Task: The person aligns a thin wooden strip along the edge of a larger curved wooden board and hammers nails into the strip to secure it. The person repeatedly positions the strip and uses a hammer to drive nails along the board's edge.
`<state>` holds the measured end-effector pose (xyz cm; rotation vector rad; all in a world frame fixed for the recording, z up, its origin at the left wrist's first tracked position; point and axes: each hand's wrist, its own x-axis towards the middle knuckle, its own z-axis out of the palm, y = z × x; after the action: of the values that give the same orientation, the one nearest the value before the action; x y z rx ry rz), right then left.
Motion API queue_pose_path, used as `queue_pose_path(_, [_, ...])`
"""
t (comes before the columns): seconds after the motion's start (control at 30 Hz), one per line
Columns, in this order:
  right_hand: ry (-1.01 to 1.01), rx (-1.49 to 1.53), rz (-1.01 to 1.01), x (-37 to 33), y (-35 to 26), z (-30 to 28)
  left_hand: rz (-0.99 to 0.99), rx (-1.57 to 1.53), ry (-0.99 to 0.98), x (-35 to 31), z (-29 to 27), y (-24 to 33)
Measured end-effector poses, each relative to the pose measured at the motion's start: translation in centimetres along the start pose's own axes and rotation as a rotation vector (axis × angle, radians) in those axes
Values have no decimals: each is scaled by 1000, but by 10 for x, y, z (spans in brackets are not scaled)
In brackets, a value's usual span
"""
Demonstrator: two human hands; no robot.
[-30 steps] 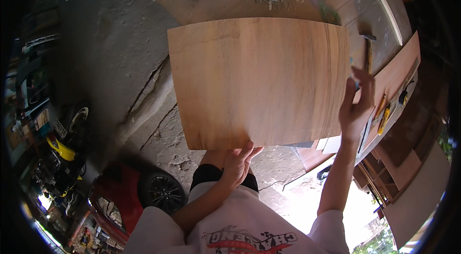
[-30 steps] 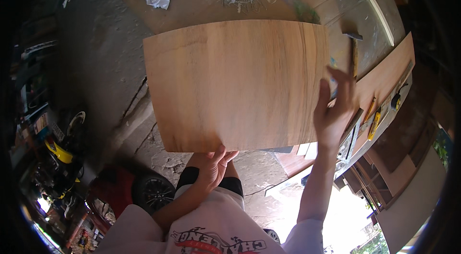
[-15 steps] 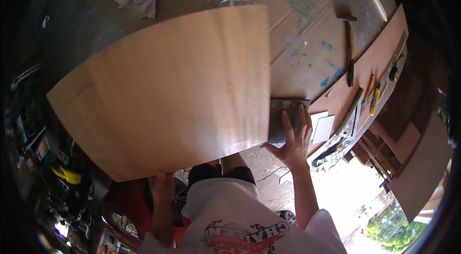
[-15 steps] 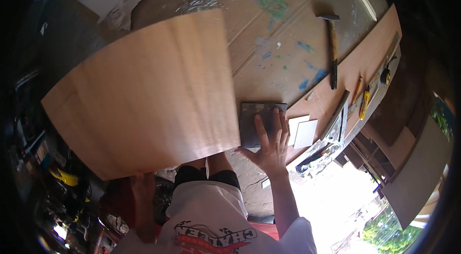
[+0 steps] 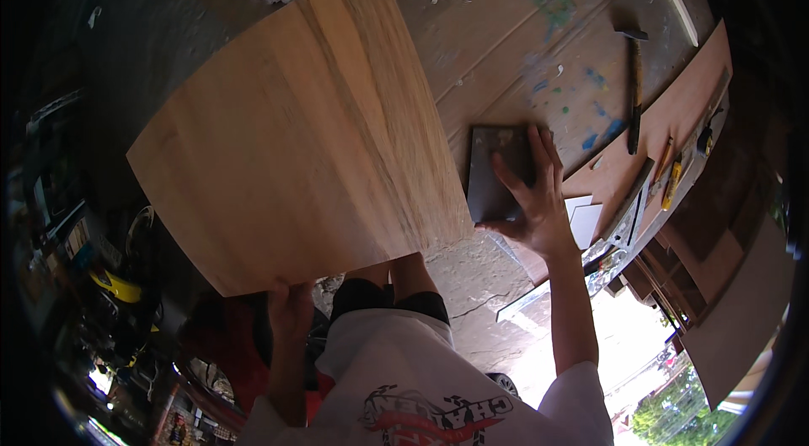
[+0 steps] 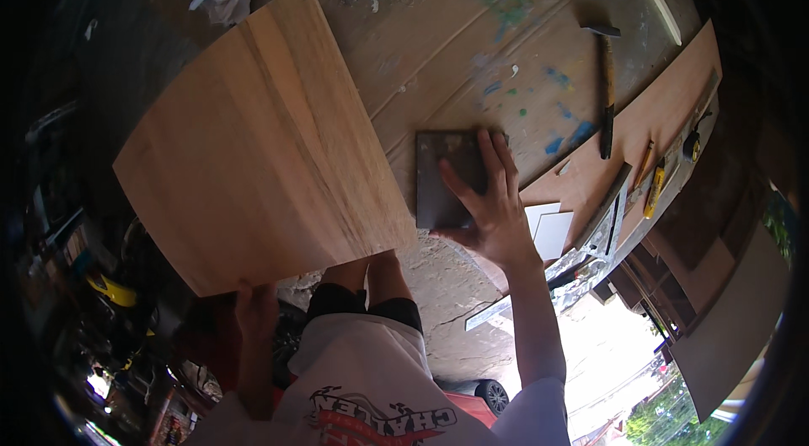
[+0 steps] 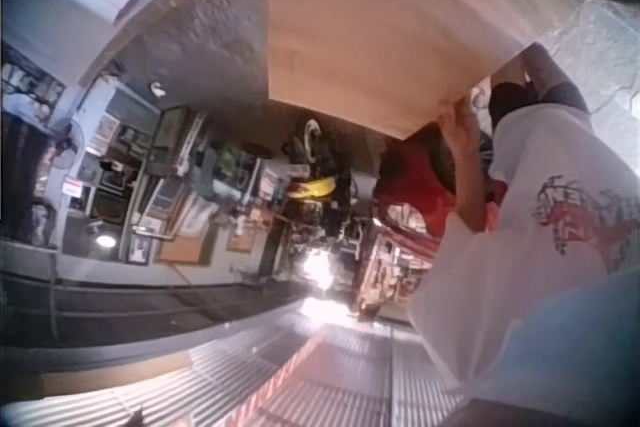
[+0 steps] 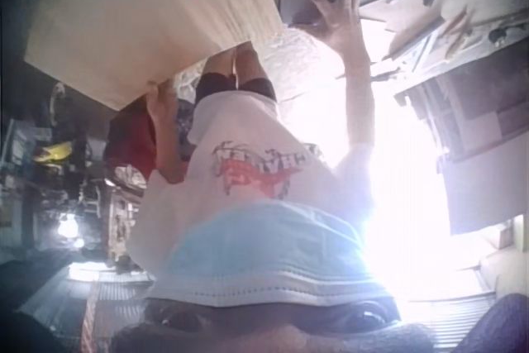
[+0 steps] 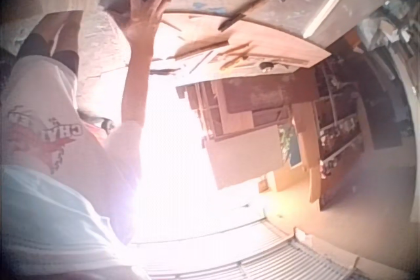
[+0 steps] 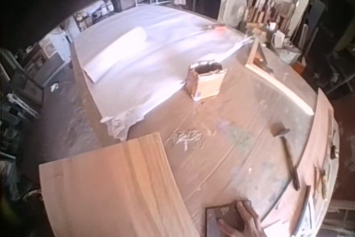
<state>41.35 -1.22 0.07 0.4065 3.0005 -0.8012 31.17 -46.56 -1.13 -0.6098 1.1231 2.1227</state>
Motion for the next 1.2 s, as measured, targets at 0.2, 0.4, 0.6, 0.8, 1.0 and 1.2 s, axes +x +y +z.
queue_pose_path(0.2, [251,-97,-180,118,-2,-22,8,-110,57,-10,-2,-16])
queue_pose_path(0.4, [409,-290,-590,275,5,39,57,-78,106,-15,1,-11])
queue_pose_path(0.6, [162,-155,-600,261,52,2,67,-73,63,-16,12,-14])
queue_pose_path(0.8, [150,-266,-544,227,87,-46,23,-112,-21,-7,26,-31])
queue_pose_path(1.0, [247,-166,-492,221,51,-27,59,-47,23,-10,23,-22])
queue_pose_path(1.2, [176,-350,-763,230,41,10,189,6,95,-16,7,11])
